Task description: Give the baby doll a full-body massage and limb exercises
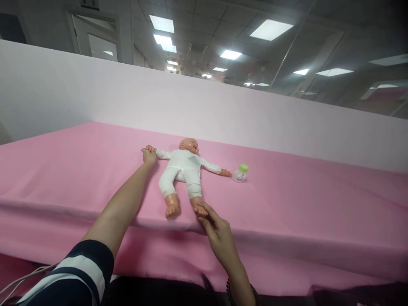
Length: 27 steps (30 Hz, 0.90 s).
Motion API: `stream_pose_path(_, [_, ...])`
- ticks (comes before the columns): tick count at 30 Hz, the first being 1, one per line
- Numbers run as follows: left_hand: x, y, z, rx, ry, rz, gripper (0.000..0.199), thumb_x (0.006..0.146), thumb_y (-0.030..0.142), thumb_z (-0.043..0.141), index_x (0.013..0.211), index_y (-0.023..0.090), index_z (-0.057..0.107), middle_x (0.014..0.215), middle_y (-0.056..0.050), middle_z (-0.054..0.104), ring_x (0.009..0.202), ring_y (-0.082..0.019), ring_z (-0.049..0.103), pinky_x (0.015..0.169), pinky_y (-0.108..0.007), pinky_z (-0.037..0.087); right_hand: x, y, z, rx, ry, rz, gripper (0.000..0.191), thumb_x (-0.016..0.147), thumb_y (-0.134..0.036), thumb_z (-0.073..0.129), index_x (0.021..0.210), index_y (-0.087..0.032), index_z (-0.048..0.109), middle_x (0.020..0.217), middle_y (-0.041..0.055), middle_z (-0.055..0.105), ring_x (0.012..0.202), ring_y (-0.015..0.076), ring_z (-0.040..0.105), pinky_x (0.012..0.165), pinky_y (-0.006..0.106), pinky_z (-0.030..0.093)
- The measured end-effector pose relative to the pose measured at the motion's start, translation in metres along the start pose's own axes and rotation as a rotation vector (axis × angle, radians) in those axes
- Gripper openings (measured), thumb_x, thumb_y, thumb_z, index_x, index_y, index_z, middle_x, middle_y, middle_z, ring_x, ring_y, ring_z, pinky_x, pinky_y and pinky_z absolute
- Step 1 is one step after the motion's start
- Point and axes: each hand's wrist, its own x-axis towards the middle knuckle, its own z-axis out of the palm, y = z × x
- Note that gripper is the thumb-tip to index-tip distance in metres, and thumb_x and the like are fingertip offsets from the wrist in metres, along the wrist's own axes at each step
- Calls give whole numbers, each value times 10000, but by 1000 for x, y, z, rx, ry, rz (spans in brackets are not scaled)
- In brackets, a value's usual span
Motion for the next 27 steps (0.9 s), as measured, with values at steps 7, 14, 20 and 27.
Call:
stream_pose_path(7, [-12,14,1,63,-71,319,286,960,240,567,1220,218,452,1198,-113,656,1059,-194,669,938,-330,531,35,-8,5,37,19,-37,444,1002,-355,552,1434,-270,604,1376,52,650,1279,244,633,1081,397,536])
stream_pose_path(14, [-46,30,15,394,-588,965,256,919,227,579,1170,211,629,1202,-117,706,1159,-253,645,1059,-411,491,106,-14,23,-54,49,-49,443,972,-269,537,1404,-319,623,1327,20,683,1232,257,653,1078,437,509])
stream_pose_path(20, [-47,31,15,468,-549,906,249,957,237,534,1186,207,628,1225,-125,707,1156,-266,647,1016,-406,506,104,-14,32,17,82,-33,446,975,-303,550,1416,-301,612,1338,32,677,1181,243,673,1023,397,541])
stream_pose_path(27, [-36,22,9,310,-231,496,359,985,293,511,1330,218,451,1255,-122,665,1077,-260,671,893,-384,527,39,-5,-2,88,69,-13,463,964,-447,616,1381,-246,623,1306,69,689,1143,240,686,986,364,562])
